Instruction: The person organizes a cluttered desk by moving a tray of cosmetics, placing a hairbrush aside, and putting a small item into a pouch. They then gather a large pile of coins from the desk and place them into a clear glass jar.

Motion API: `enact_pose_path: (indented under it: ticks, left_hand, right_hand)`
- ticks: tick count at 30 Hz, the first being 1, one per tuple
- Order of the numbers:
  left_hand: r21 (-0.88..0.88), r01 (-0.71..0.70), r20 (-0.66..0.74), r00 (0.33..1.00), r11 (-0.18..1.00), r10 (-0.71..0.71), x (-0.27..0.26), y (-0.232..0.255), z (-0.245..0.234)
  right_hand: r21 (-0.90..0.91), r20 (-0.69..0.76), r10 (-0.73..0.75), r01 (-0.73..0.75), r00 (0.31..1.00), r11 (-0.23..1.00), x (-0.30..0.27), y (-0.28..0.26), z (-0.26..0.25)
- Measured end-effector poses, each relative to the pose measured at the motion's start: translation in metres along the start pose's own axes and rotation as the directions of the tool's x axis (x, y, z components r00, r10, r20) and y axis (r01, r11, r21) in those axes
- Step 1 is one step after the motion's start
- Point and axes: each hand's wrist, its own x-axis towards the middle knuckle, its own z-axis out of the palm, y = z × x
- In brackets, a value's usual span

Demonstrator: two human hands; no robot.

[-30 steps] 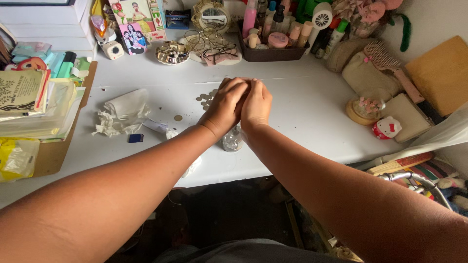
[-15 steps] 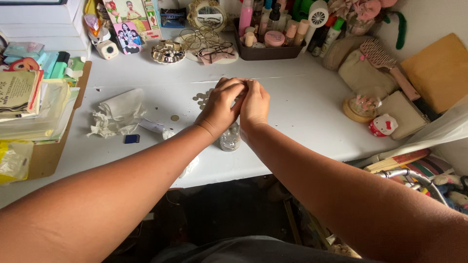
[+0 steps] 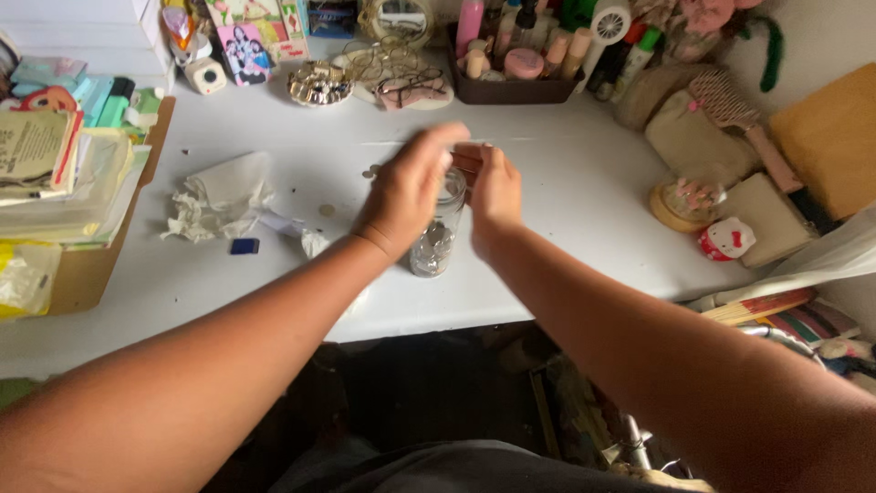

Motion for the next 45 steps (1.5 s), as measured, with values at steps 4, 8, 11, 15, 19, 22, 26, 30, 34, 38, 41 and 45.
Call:
enact_pose_path:
  ticks: [4,8,11,15,19,22,26,30,34,38,41,45]
  left_hand:
    - [0.162,0.252,-0.17,0.959,0.954,-0.225,-0.023,-0.057,-0.031]
    - [0.625,0.38,-0.002,0.875,0.682,-0.485,-0.08,-0.108,-0.07]
    - [0.705,0.219,0.152,0.882,0.674,-0.445,-0.11,-0.124,-0.085]
    - [0.727,0.16,0.244,0.849,0.668,-0.469,-0.112,-0.149,-0.089]
    - [0.728,0.253,0.267,0.752,0.638,-0.602,-0.099,-0.169,-0.091]
    - [0.808,0.295,0.282,0.567,0.511,-0.774,-0.079,-0.177,-0.094]
    - [0.82,0.123,0.459,0.441,0.559,-0.771,-0.053,-0.189,-0.104]
    - [0.63,0.236,0.5,0.606,0.74,-0.619,-0.052,-0.171,-0.079]
    - [0.536,0.515,0.524,0.419,0.669,-0.742,-0.051,-0.132,-0.062]
    - [0.654,0.208,0.652,0.332,0.727,-0.681,-0.058,-0.114,-0.057]
    - [0.588,-0.006,0.657,0.587,0.809,-0.474,-0.083,-0.127,-0.055]
    - [0.661,0.036,0.621,0.535,0.749,-0.574,-0.113,-0.175,-0.039]
  right_hand:
    - [-0.417,0.069,0.054,-0.021,0.996,0.909,0.012,0.017,-0.035]
    - [-0.81,0.162,0.17,0.033,0.972,0.585,0.034,0.037,-0.048]
    - [-0.856,0.453,0.213,0.356,0.865,0.374,0.068,0.049,-0.036]
    - [-0.664,0.653,0.407,0.223,0.639,0.714,0.099,0.049,0.012]
    - [-0.503,0.608,0.545,0.811,0.577,-0.298,0.106,0.047,0.06]
    - [-0.391,0.719,0.525,0.889,0.456,-0.239,0.112,0.057,0.057]
    - [-0.56,0.709,0.428,0.816,0.56,-0.141,0.114,0.066,0.028]
    - [-0.616,0.668,0.366,0.758,0.647,-0.214,0.107,0.063,-0.01]
    - [-0.677,0.579,0.375,0.683,0.724,-0.274,0.082,0.049,-0.033]
    - [-0.746,0.385,0.452,0.56,0.805,-0.361,0.039,0.034,-0.039]
    - [-0.764,0.306,0.452,0.499,0.838,-0.408,0.013,0.033,-0.048]
    - [-0.699,0.359,0.411,0.533,0.838,-0.476,-0.004,0.058,-0.066]
